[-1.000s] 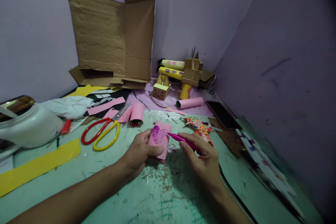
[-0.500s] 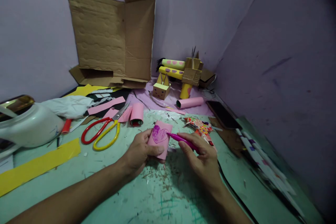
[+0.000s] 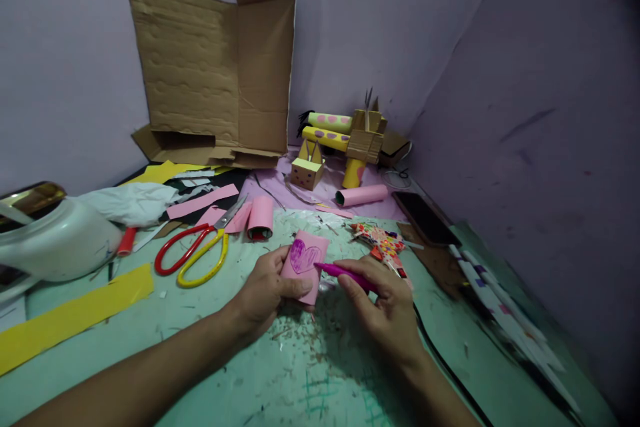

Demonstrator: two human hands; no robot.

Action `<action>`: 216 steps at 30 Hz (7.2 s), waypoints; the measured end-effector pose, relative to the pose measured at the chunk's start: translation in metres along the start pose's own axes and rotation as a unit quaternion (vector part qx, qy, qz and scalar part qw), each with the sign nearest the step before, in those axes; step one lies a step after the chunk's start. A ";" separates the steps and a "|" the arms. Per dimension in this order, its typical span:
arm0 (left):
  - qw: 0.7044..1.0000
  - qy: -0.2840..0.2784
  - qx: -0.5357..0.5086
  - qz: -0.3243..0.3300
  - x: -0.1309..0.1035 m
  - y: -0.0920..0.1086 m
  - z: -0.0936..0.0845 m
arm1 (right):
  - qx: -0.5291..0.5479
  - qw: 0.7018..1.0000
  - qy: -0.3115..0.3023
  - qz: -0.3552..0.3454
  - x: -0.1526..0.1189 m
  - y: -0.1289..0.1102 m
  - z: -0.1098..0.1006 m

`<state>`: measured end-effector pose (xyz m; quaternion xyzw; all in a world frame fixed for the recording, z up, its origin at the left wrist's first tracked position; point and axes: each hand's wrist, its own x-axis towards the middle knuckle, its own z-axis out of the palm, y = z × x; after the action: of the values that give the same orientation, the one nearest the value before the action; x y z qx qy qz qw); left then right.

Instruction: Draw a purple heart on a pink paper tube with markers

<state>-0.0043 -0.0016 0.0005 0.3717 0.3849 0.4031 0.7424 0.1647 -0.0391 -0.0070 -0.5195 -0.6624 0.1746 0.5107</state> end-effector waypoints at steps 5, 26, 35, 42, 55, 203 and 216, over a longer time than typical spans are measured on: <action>1.000 0.007 0.004 -0.011 0.000 0.000 0.001 | -0.018 0.999 0.025 -0.016 0.000 0.000 -0.001; 1.000 0.007 0.006 -0.020 0.002 0.000 0.002 | -0.024 0.999 0.023 0.000 0.000 0.001 -0.002; 1.000 0.004 0.005 -0.024 0.000 0.000 0.001 | -0.027 0.999 0.027 -0.011 -0.001 0.001 -0.002; 1.000 0.005 0.011 -0.007 0.001 -0.002 0.002 | -0.026 0.999 0.018 -0.040 -0.001 -0.001 0.000; 0.999 0.022 0.022 0.008 0.003 -0.003 0.000 | -0.036 0.995 0.032 -0.082 -0.002 -0.003 -0.001; 0.994 0.031 0.083 0.061 0.002 -0.005 0.001 | -0.071 0.988 0.087 -0.104 -0.005 -0.008 0.009; 0.994 0.032 0.082 0.060 0.000 -0.003 0.003 | -0.064 0.989 0.086 -0.102 -0.004 -0.008 0.010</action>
<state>-0.0010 -0.0034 -0.0004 0.4404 0.4178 0.4254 0.6712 0.1515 -0.0424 -0.0069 -0.4935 -0.6753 0.0332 0.5471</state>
